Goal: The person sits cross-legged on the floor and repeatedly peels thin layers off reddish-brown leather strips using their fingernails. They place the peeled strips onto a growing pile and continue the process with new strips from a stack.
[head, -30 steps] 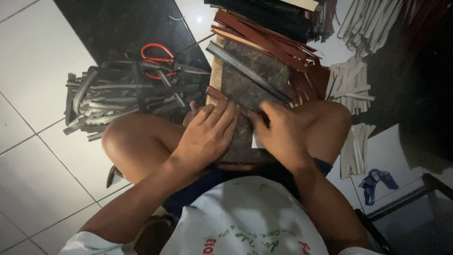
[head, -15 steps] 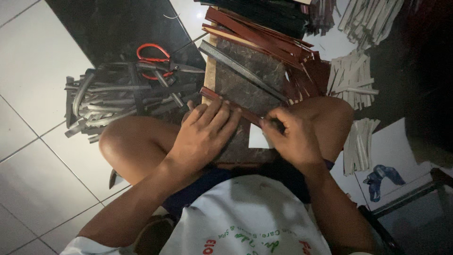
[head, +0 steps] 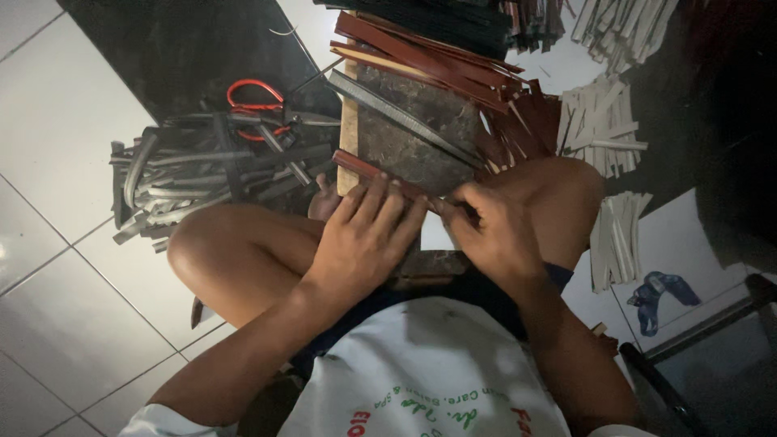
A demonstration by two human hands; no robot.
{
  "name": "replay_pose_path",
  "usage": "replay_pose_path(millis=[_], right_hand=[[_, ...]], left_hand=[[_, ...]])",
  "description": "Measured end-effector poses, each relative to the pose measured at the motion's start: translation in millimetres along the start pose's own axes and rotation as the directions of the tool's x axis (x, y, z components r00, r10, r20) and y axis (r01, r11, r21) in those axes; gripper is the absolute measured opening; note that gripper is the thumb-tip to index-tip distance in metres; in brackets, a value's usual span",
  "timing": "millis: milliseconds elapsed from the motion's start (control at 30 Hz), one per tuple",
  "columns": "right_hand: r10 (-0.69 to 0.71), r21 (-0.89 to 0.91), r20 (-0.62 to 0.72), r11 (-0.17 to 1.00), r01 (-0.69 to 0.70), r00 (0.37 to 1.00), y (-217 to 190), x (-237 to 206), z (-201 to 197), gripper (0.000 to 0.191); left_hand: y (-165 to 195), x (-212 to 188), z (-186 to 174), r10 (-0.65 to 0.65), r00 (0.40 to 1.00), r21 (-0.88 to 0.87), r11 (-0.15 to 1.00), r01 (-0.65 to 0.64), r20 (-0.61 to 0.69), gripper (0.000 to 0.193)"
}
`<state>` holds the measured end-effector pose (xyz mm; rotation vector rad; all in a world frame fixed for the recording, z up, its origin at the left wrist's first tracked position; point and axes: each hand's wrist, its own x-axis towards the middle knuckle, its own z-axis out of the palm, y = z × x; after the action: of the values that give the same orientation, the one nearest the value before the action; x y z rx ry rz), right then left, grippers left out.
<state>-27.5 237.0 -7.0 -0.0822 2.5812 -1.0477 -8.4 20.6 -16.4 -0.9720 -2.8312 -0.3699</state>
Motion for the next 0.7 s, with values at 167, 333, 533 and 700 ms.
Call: replay_pose_path(millis=[167, 333, 533, 700], right_hand=[[0.079, 0.018, 0.024, 0.997, -0.08, 0.997, 16, -11, -11, 0.026], [0.154, 0.11, 0.024, 0.982, -0.156, 0.988, 30, -17, -13, 0.025], [0.068, 0.188, 0.027, 0.98, -0.072, 0.997, 36, -20, -12, 0.022], [0.169, 0.189, 0.053, 0.966, -0.176, 0.984, 34, -20, -13, 0.023]], left_hand=[[6, -1, 2, 0.004, 1.0, -0.015, 1.0, -0.004, -0.006, 0.044], [12, 4, 8, 0.035, 0.999, -0.068, 0.997, -0.034, 0.005, 0.042], [17, 7, 5, 0.058, 0.998, -0.04, 0.998, -0.057, 0.009, 0.045], [25, 10, 8, 0.069, 0.997, -0.012, 0.998, -0.069, 0.018, 0.048]])
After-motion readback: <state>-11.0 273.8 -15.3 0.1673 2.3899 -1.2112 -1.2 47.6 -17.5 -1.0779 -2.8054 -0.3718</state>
